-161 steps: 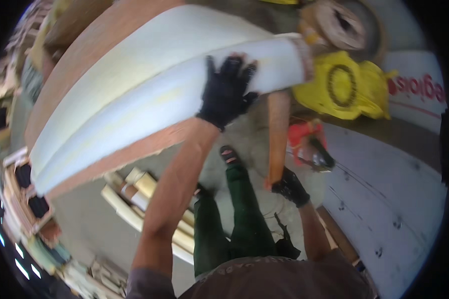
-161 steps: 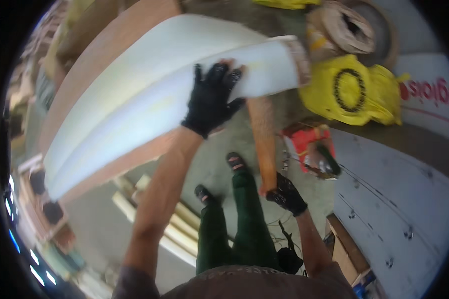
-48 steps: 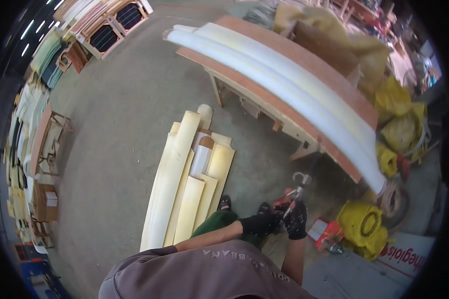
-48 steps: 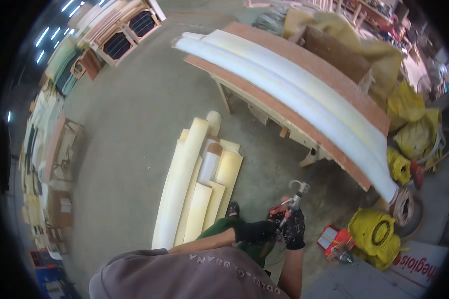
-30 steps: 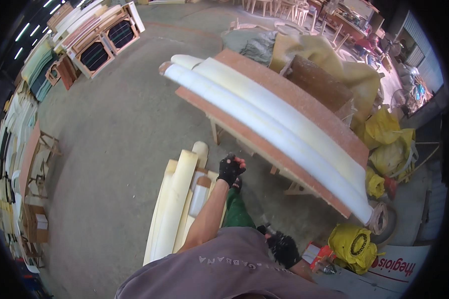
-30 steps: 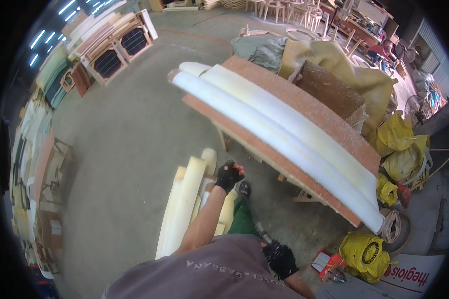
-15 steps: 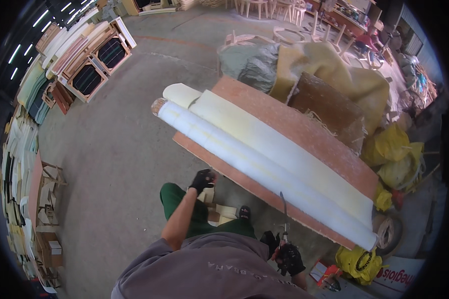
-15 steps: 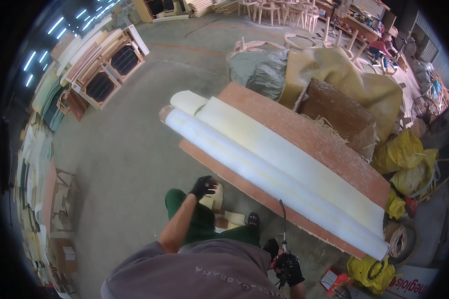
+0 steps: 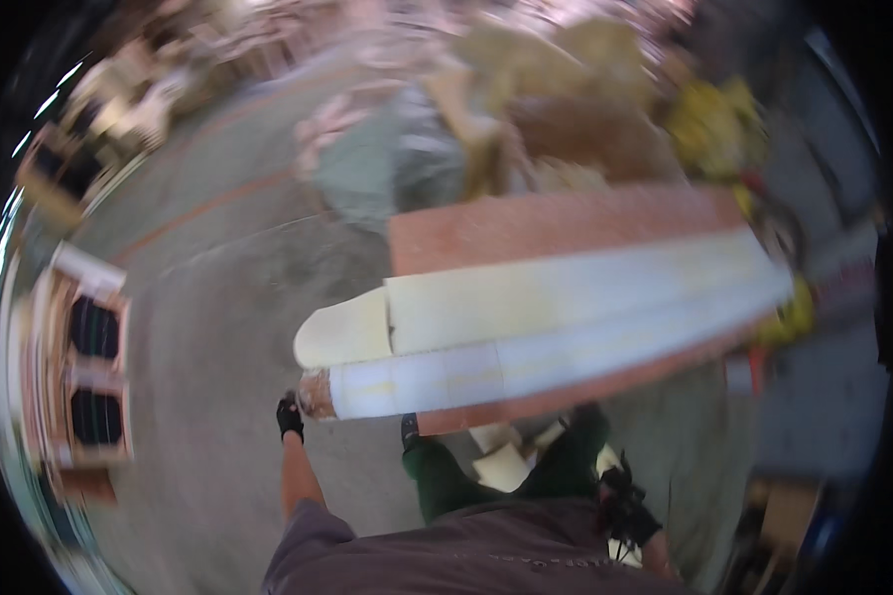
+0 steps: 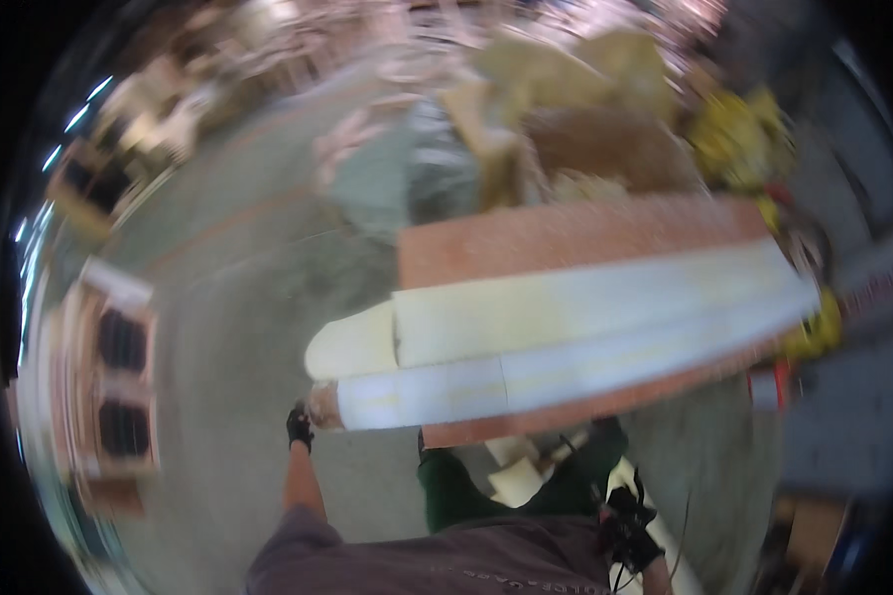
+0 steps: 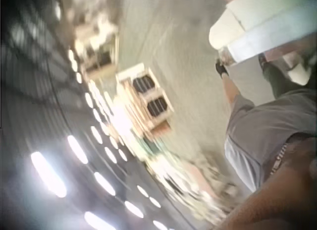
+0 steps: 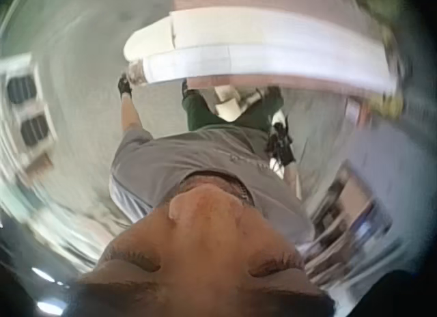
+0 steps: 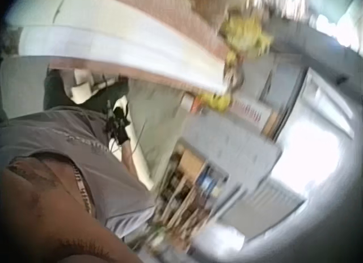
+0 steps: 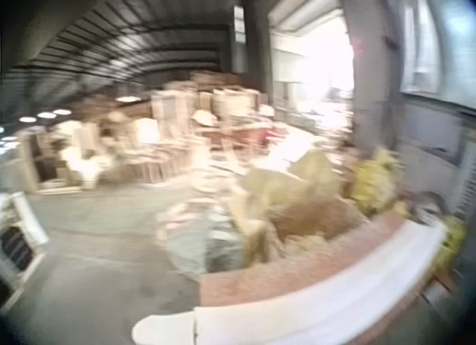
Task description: Applying adhesive to a wooden board using a brush and then attaching a foam strip in a workshop setting.
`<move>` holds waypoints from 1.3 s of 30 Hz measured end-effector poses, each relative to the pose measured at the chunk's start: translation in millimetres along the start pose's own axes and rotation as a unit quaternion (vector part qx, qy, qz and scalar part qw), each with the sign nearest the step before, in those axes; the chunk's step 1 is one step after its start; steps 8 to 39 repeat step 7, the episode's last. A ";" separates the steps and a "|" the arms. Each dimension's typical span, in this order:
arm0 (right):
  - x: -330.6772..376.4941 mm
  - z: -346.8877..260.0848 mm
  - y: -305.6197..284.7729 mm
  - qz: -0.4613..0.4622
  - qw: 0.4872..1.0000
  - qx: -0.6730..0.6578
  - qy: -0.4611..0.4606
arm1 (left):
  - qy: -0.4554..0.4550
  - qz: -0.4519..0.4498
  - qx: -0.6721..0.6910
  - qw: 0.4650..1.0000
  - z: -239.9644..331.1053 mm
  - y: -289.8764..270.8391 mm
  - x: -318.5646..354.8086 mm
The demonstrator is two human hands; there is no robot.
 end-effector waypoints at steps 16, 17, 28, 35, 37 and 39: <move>64.4 -59.8 342.3 0.233 0.914 0.227 0.243 | -0.078 -0.476 0.379 0.790 0.2 90.3 -119.8; 64.4 -59.8 342.3 0.233 0.914 0.227 0.243 | -0.078 -0.476 0.379 0.790 0.2 90.3 -119.8; 64.4 -59.8 342.3 0.233 0.914 0.227 0.243 | -0.078 -0.476 0.379 0.790 0.2 90.3 -119.8; 64.4 -59.8 342.3 0.233 0.914 0.227 0.243 | -0.078 -0.476 0.379 0.790 0.2 90.3 -119.8; 64.4 -59.8 342.3 0.233 0.914 0.227 0.243 | -0.078 -0.476 0.379 0.790 0.2 90.3 -119.8; 64.4 -59.8 342.3 0.233 0.914 0.227 0.243 | -0.078 -0.476 0.379 0.790 0.2 90.3 -119.8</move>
Point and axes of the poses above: each hand's wrist, its own x-axis away from the middle knuckle, its own y-axis out of the palm, z = x × y, the point moved 5 cm from there along -x, towards the middle knuckle, and after that the axes turned 13 degrees about y, right-handed, at the moved point
